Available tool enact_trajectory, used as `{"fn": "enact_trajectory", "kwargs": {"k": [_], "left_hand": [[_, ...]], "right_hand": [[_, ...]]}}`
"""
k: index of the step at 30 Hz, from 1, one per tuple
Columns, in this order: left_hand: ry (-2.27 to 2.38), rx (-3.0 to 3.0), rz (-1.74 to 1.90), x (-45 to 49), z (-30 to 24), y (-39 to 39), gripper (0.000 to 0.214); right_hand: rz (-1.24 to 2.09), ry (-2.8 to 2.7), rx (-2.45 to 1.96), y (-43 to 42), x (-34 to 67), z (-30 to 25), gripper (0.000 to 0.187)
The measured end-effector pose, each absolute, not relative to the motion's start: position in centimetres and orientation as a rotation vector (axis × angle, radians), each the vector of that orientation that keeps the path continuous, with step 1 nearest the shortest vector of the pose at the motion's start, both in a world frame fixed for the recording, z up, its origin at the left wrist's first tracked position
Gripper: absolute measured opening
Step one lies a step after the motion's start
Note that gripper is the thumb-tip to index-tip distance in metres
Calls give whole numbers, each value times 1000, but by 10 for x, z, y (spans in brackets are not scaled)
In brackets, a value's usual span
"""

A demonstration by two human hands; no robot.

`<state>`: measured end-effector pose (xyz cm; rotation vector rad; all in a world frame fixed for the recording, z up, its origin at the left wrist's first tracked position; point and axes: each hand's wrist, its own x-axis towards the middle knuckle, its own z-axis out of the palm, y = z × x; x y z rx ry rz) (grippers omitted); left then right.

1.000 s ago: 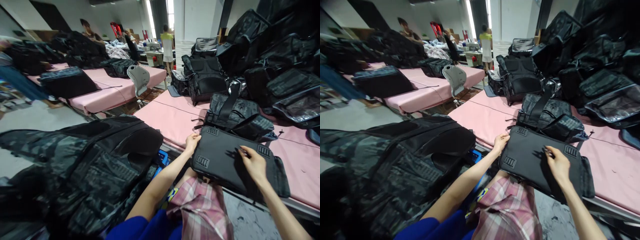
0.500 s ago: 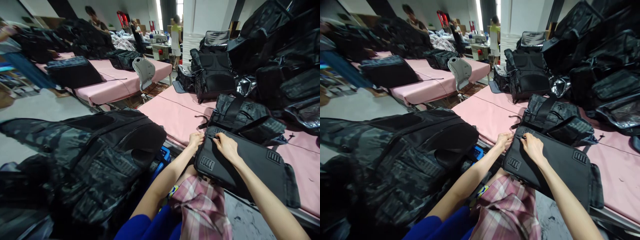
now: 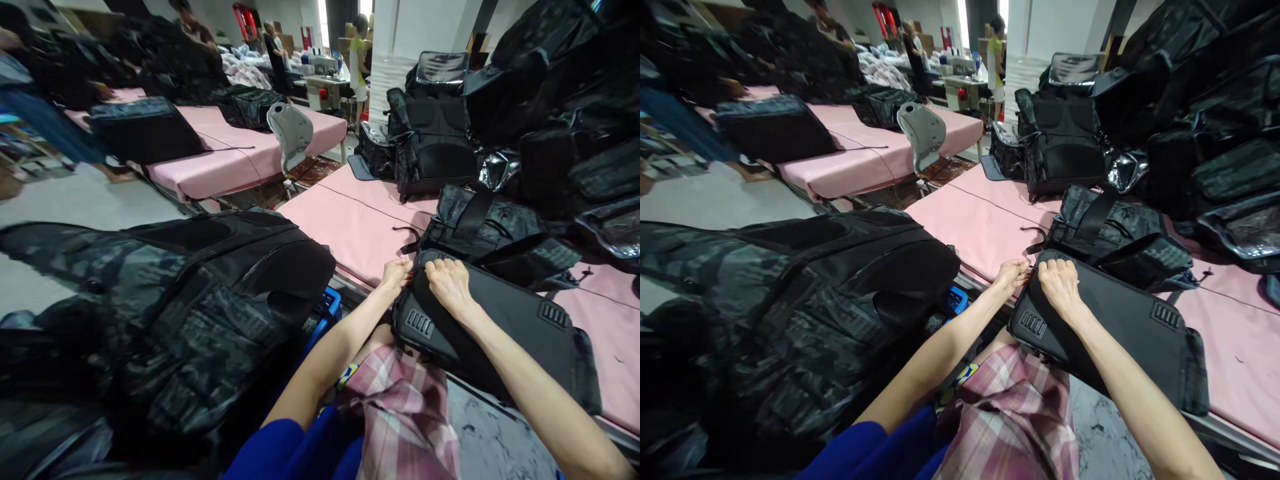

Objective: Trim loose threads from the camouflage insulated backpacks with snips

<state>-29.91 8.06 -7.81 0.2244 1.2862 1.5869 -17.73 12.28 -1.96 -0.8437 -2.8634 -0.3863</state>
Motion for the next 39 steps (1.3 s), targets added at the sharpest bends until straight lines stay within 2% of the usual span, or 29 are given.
{"fn": "enact_trajectory", "kwargs": {"k": [2,5,7,12,16,18,20,24,28,39], "left_hand": [[1375,304,1595,-307,-81,69,4],[1530,424,1642,-319,-89,35,20],[1639,759,1585,-321,-96,10,29],[1735,2099,935,-314,-107,-13,22],[1711,2464,508,-313,-95,1,7],[1661,2484,388,-313,-86,5,8],[1586,2396,411,-315,-79,5,11],[1397,2087,689,-317,-76,2,11],[1411,2029,919,-316,-85,-1,16],[1468,1957,1141,-309,-102,-7,19]], "right_hand": [[-348,-2847,-889,125,-176,-25,27],[-239,-2800,-975,133,-170,-38,23],[-154,-2769,-1012,138,-166,-47,21],[0,-2747,-1001,146,-162,-58,19],[87,-2763,-941,141,-159,-62,18],[130,-2763,-913,137,-158,-64,18],[182,-2753,-891,137,-156,-64,18],[314,-2721,-871,140,-148,-53,18],[388,-2728,-859,126,-129,-43,20],[-62,-2785,-641,65,-104,-66,22]]}}
